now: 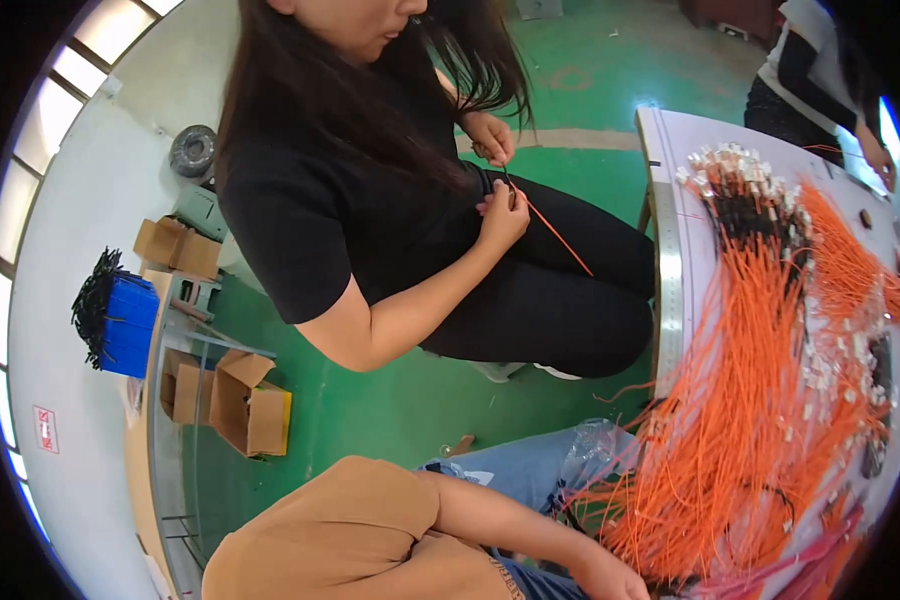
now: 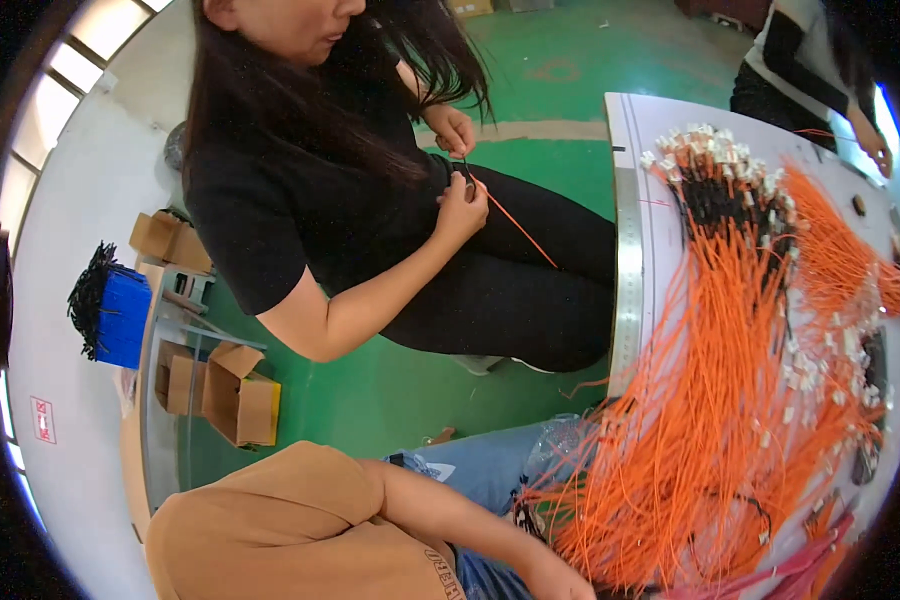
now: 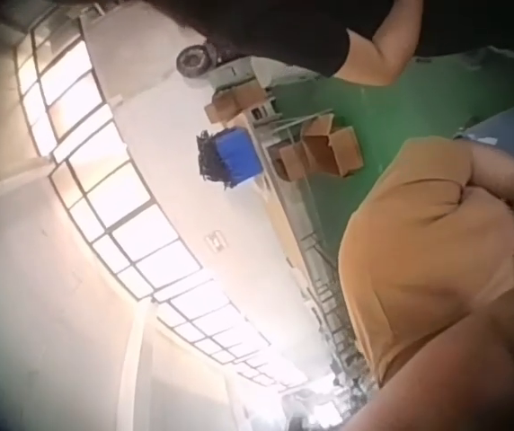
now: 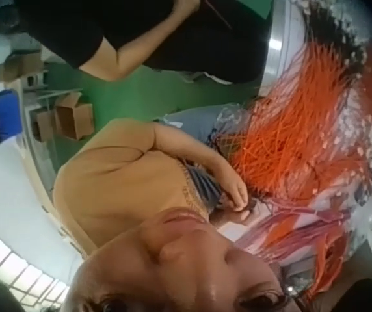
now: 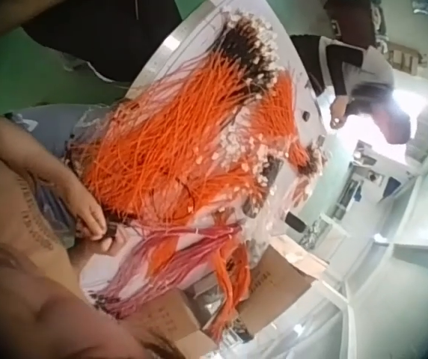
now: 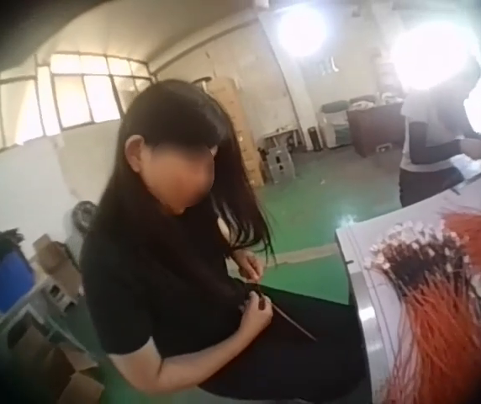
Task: Measuring wires with a ruler and attaching connectors and tape to assemble wire harnesses.
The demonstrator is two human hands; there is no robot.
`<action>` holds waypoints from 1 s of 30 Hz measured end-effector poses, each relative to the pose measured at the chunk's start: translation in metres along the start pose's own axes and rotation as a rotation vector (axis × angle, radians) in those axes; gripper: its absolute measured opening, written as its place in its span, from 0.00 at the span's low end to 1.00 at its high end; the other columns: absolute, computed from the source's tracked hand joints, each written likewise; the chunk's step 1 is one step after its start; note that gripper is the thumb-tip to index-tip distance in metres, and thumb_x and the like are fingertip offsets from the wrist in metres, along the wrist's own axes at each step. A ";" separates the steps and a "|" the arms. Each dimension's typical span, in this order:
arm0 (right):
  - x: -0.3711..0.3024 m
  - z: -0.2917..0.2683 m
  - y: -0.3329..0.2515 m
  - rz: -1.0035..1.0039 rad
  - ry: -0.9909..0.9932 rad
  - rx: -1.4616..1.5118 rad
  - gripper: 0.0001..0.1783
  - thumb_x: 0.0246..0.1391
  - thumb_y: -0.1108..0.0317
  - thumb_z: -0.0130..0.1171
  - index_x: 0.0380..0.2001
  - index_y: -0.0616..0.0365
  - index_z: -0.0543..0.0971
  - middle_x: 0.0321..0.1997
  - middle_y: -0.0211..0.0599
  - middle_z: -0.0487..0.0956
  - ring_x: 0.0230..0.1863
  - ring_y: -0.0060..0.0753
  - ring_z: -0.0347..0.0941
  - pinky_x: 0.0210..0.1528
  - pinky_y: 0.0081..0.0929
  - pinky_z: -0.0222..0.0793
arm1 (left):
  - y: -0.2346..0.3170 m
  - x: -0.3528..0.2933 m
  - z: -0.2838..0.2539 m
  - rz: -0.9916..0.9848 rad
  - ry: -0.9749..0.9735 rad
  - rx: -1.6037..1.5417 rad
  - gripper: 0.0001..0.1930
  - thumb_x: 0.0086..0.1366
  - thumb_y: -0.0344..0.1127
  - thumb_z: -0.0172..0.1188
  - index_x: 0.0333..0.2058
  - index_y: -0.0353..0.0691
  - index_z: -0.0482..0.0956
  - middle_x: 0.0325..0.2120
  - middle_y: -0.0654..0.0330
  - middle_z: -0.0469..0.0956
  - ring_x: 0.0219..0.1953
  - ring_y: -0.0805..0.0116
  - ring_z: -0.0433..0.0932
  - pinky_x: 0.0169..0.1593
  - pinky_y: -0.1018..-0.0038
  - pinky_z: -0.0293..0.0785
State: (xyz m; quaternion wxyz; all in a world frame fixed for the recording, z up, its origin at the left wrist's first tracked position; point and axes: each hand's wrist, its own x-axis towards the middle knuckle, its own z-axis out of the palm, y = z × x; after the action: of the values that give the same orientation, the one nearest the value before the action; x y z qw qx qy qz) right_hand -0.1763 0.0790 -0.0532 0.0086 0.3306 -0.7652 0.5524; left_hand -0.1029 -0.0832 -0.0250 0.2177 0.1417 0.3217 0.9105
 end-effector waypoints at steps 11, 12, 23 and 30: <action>0.011 -0.019 -0.019 -0.145 -0.088 -0.038 0.21 0.48 0.63 0.51 0.42 0.67 0.71 0.52 0.54 0.68 0.54 0.54 0.65 0.57 0.50 0.59 | -0.019 0.007 -0.003 -0.052 0.184 -0.196 0.13 0.70 0.42 0.51 0.30 0.39 0.74 0.19 0.68 0.68 0.20 0.78 0.65 0.24 0.80 0.62; 0.014 -0.020 -0.018 -0.192 -0.091 -0.007 0.20 0.50 0.64 0.50 0.43 0.67 0.70 0.52 0.53 0.69 0.54 0.53 0.65 0.59 0.49 0.58 | -0.021 0.009 -0.002 -0.037 0.178 -0.206 0.13 0.69 0.43 0.52 0.29 0.40 0.74 0.18 0.70 0.67 0.19 0.80 0.63 0.21 0.81 0.59; 0.013 -0.043 -0.048 -0.147 -0.128 -0.019 0.17 0.44 0.75 0.58 0.40 0.65 0.70 0.50 0.48 0.69 0.54 0.49 0.66 0.59 0.41 0.58 | 0.022 0.025 0.055 -0.144 0.578 0.642 0.22 0.69 0.53 0.50 0.30 0.37 0.77 0.20 0.65 0.74 0.20 0.79 0.72 0.23 0.78 0.69; -0.003 -0.051 -0.049 0.051 -0.070 -0.044 0.11 0.55 0.72 0.59 0.37 0.66 0.70 0.43 0.43 0.71 0.46 0.42 0.68 0.51 0.33 0.62 | 0.021 0.028 0.083 0.139 0.672 1.234 0.13 0.65 0.37 0.53 0.30 0.31 0.78 0.25 0.47 0.78 0.31 0.50 0.78 0.37 0.62 0.73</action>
State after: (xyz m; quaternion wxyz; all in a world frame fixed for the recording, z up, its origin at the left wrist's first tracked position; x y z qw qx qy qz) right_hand -0.1667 0.1157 0.0066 -0.0248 0.3298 -0.7853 0.5234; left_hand -0.1010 -0.0406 0.0547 -0.0720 -0.0294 0.8191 0.5683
